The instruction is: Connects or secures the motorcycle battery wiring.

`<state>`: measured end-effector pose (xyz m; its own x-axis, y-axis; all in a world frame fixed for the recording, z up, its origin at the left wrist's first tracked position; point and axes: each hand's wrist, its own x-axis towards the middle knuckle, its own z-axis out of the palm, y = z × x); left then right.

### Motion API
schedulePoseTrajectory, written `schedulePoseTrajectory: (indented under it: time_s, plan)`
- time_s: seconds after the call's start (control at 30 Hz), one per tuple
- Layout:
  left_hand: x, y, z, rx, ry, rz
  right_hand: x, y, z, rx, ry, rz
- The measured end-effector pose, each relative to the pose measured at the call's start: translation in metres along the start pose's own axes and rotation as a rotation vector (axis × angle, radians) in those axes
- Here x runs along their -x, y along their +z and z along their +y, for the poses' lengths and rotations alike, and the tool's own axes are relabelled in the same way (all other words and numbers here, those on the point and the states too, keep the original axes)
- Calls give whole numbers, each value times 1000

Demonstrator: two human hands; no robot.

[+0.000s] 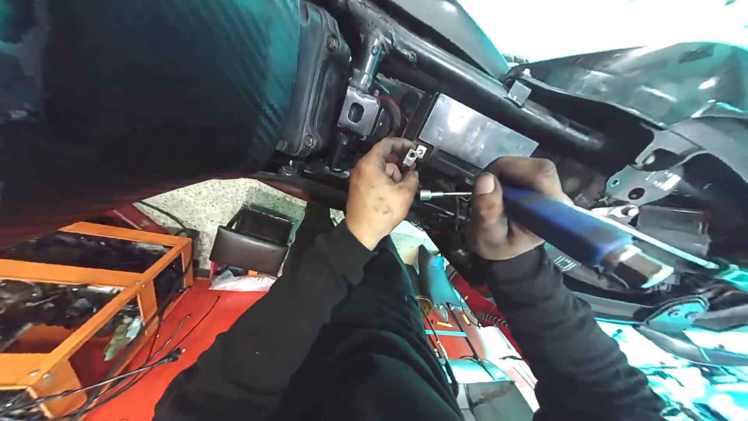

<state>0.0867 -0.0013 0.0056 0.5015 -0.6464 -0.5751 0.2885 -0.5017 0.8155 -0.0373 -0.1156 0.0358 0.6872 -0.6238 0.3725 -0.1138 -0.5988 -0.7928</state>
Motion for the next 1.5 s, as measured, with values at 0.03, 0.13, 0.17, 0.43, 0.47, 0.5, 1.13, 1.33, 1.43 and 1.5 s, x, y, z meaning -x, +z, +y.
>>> schedulePoseTrajectory:
  time_s: [0.03, 0.13, 0.17, 0.43, 0.47, 0.5, 1.13, 1.33, 1.43, 1.5]
  plan:
    - [1, 0, 0, -5, 3, 4, 2, 1, 1, -10, -10, 3]
    - [1, -1, 0, -3, 4, -6, 2, -1, -1, -64, 7, 24]
    - [2, -2, 0, 0, 3, -10, 1, -2, -3, -85, 26, 27]
    - [1, -1, -3, 31, 36, 5, 19, 12, 0, -1, -23, 31]
    - [2, -1, -4, 35, 41, 8, 25, 13, -2, 36, -60, 12]
    - [1, 0, -5, 36, 45, 7, 29, 15, -3, 73, -87, 1]
    - [-6, -4, 13, 304, -216, -153, -9, -43, -10, -343, 376, 82]
    - [3, 2, 2, 122, -81, -94, 4, -13, -8, -309, 291, 114]
    - [5, 4, 1, 129, -78, -58, 12, 0, -7, -242, 213, 97]
    - [1, 5, 3, 144, -79, -50, 15, 5, -6, -231, 183, 107]
